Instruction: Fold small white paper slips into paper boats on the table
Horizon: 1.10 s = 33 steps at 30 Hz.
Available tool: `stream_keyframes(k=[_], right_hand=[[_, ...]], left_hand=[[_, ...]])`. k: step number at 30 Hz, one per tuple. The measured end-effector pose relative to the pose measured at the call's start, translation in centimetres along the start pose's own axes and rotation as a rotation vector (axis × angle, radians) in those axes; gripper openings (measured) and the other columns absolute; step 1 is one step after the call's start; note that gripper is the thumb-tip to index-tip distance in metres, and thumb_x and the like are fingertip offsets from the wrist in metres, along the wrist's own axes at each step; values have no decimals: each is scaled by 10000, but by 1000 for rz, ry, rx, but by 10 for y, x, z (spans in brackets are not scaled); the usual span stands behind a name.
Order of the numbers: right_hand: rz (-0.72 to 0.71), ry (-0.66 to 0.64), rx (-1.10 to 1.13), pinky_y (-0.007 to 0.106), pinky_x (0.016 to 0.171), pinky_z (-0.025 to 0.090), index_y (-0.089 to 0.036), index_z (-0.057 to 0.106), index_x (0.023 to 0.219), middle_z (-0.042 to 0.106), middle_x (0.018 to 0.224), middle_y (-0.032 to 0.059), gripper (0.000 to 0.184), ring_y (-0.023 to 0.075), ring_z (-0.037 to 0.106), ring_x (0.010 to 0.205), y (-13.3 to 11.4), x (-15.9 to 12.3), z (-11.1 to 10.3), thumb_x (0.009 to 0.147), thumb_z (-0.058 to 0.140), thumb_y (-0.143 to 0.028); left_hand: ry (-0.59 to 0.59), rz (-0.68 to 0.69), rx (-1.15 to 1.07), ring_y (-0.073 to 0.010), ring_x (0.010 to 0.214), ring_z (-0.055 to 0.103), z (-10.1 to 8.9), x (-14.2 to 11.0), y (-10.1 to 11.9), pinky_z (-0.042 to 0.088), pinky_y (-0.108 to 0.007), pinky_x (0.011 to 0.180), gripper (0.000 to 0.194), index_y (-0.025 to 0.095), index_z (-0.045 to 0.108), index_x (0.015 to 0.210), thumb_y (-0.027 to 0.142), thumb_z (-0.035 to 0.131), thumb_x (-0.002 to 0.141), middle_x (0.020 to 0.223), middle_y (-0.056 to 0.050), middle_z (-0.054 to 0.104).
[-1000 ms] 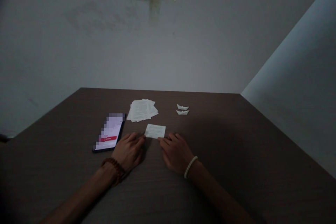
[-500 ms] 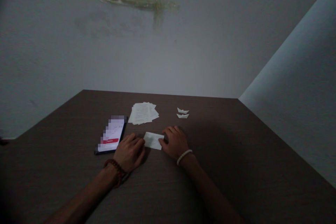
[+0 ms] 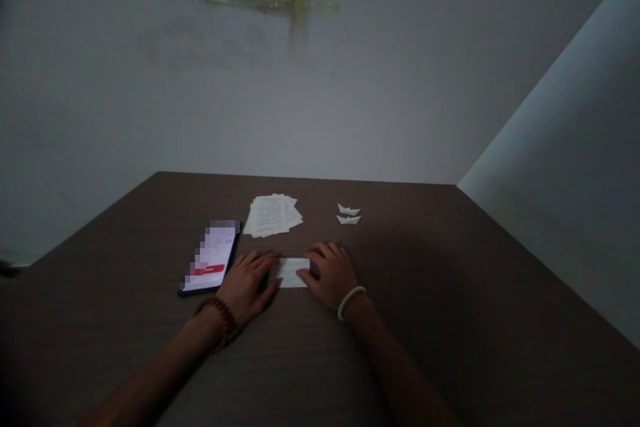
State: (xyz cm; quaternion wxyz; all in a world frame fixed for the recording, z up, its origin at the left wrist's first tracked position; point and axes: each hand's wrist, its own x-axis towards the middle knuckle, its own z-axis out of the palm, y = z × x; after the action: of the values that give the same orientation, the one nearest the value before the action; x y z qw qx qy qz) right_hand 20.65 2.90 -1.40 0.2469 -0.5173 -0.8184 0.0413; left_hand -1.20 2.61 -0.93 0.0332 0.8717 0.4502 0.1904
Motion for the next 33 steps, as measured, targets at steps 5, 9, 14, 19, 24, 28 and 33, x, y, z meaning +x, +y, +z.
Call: stream_keyframes(k=[5, 9, 14, 19, 24, 28, 33], right_hand=[[-6, -17, -18, 395, 893, 378, -213, 633, 1070, 588, 1140, 71, 375, 248, 489, 1019, -3, -2, -3, 782, 657, -452], [0, -12, -6, 390, 886, 380, -201, 616, 1060, 592, 1122, 75, 368, 243, 493, 1009, -4, -2, -4, 780, 664, -435], [5, 14, 27, 379, 864, 388, -192, 591, 1013, 602, 1058, 74, 344, 243, 507, 981, -6, -2, -4, 760, 697, -400], [-27, 48, 54, 344, 836, 385, -192, 586, 878, 621, 937, 55, 119, 217, 523, 913, -4, 0, -3, 841, 631, -296], [-63, 50, 110, 310, 785, 384, -189, 591, 806, 638, 814, 31, 84, 187, 535, 821, -1, -1, -1, 873, 595, -239], [-46, 81, 170, 284, 732, 398, -188, 604, 816, 621, 756, 22, 64, 171, 542, 756, 1, -2, 2, 866, 600, -227], [-1, 145, 221, 273, 704, 417, -198, 613, 830, 618, 747, 20, 72, 164, 558, 728, 3, -3, 2, 872, 581, -247]], left_hand=[[13, -3, 1, -288, 1072, 484, 2, 0, -1, 399, -453, 888, 296, 149, 582, 1099, 294, 514, 851, 1170, -98, 622], [39, 7, -8, -284, 1070, 483, 0, 0, 0, 404, -457, 888, 274, 156, 584, 1083, 279, 520, 847, 1186, -102, 607], [40, 12, -2, -285, 1070, 485, -3, 0, 2, 407, -461, 893, 274, 147, 574, 1083, 274, 528, 844, 1195, -107, 597], [35, -12, 1, -283, 1056, 495, -2, 2, 3, 407, -461, 900, 317, 138, 556, 1127, 273, 527, 841, 1191, -117, 587], [55, -7, -12, -282, 1065, 489, -2, 2, 3, 399, -462, 914, 384, 140, 522, 1187, 262, 536, 823, 1188, -119, 577], [71, -6, -36, -280, 1053, 492, -3, 1, 2, 401, -455, 898, 404, 151, 506, 1202, 254, 545, 813, 1168, -116, 580], [92, -32, -145, -259, 1011, 503, 0, -1, -1, 422, -420, 878, 478, 177, 446, 1245, 301, 590, 806, 1106, -94, 569]])
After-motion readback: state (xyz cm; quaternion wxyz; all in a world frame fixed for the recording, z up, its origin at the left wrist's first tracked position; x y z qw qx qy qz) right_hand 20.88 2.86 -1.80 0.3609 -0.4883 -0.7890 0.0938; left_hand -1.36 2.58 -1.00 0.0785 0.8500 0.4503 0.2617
